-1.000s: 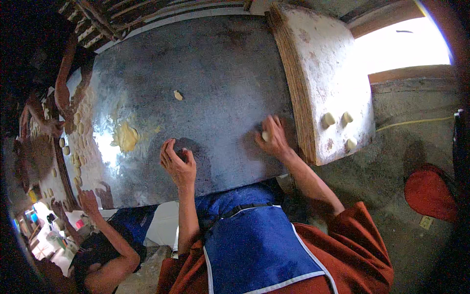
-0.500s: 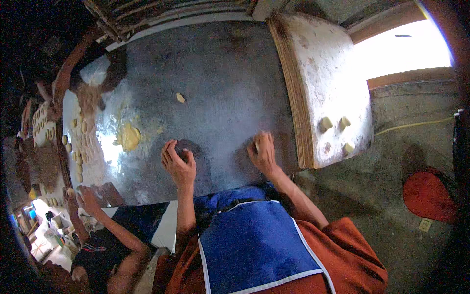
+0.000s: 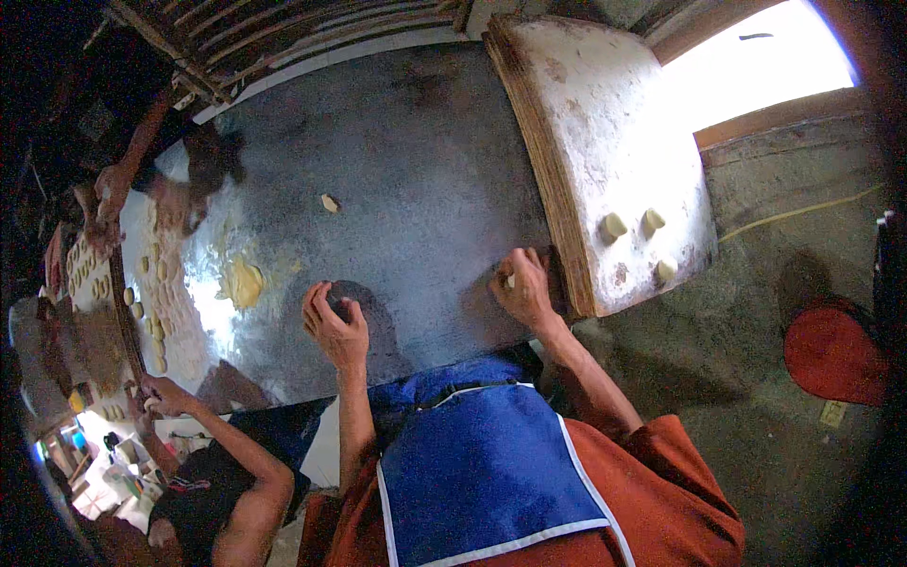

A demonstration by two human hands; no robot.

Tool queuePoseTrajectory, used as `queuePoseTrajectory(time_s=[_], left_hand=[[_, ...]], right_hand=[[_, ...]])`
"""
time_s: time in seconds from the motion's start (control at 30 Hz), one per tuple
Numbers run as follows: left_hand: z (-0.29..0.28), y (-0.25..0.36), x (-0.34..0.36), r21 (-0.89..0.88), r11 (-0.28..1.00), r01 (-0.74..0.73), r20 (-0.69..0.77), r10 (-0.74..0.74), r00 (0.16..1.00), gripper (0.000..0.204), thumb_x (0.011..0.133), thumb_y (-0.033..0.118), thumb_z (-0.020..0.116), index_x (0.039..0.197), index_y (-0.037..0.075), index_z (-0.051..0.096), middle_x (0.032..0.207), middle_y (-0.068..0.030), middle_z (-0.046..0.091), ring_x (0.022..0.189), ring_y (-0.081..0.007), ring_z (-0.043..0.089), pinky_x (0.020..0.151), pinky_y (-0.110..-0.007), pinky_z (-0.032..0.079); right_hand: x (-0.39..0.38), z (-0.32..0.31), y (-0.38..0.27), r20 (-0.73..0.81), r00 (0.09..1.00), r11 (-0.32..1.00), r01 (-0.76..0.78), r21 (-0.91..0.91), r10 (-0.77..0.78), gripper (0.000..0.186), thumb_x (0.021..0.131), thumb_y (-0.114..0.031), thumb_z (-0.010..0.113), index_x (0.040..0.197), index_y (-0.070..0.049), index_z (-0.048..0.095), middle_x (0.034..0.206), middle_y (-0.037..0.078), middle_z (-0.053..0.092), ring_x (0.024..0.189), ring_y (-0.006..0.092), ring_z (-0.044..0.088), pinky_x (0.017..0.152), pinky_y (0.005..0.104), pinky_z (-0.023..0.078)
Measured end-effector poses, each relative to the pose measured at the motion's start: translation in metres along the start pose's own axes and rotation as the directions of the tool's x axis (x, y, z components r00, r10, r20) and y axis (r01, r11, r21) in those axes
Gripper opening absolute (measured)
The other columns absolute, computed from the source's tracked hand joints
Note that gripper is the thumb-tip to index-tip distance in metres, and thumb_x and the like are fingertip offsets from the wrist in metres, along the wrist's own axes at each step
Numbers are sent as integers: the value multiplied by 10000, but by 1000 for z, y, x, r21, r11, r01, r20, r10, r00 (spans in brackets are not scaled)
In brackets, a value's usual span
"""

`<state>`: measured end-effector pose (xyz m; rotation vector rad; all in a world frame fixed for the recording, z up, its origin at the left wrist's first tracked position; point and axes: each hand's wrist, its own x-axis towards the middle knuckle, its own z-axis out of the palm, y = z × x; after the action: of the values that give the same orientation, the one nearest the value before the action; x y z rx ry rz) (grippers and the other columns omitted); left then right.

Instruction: The person repeatedly pinches off small pieces of dough from a larger mass, rolls them into balls, and places them on a wooden board. Another person works nearby at the same table.

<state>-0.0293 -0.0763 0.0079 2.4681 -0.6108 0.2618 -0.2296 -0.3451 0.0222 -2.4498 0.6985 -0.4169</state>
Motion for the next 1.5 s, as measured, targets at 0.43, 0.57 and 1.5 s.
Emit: queuePoseTrajectory(time_s=[0.43,0.57,1.5], left_hand=[[-3,0,6,-25,998,-51,-17,51,999,319,875,96,622,1189,60,582,1265,-136,572,1221,-340,529,1029,-493,389],[5,-10,0,-31,995,-92,-49,91,995,319,877,101,618,1190,55,585,1274,-149,578,1212,-347,537,1026,-501,390],[4,-24,-2,-100,985,-142,-68,135,988,285,917,130,599,1178,19,577,1257,-168,577,1146,-363,561,984,-506,419]], right_hand=[[-28,-15,-31,-17,998,988,-60,-141,58,565,731,-123,801,1248,-29,592,1120,213,576,1037,434,561,933,507,484],[-34,-61,-49,293,956,987,-64,146,18,394,694,-70,791,1069,-44,675,1028,176,606,992,376,611,895,454,517],[-25,-217,8,-329,861,880,-453,-146,388,375,849,32,696,1215,-28,647,1111,152,652,989,323,674,867,401,566]])
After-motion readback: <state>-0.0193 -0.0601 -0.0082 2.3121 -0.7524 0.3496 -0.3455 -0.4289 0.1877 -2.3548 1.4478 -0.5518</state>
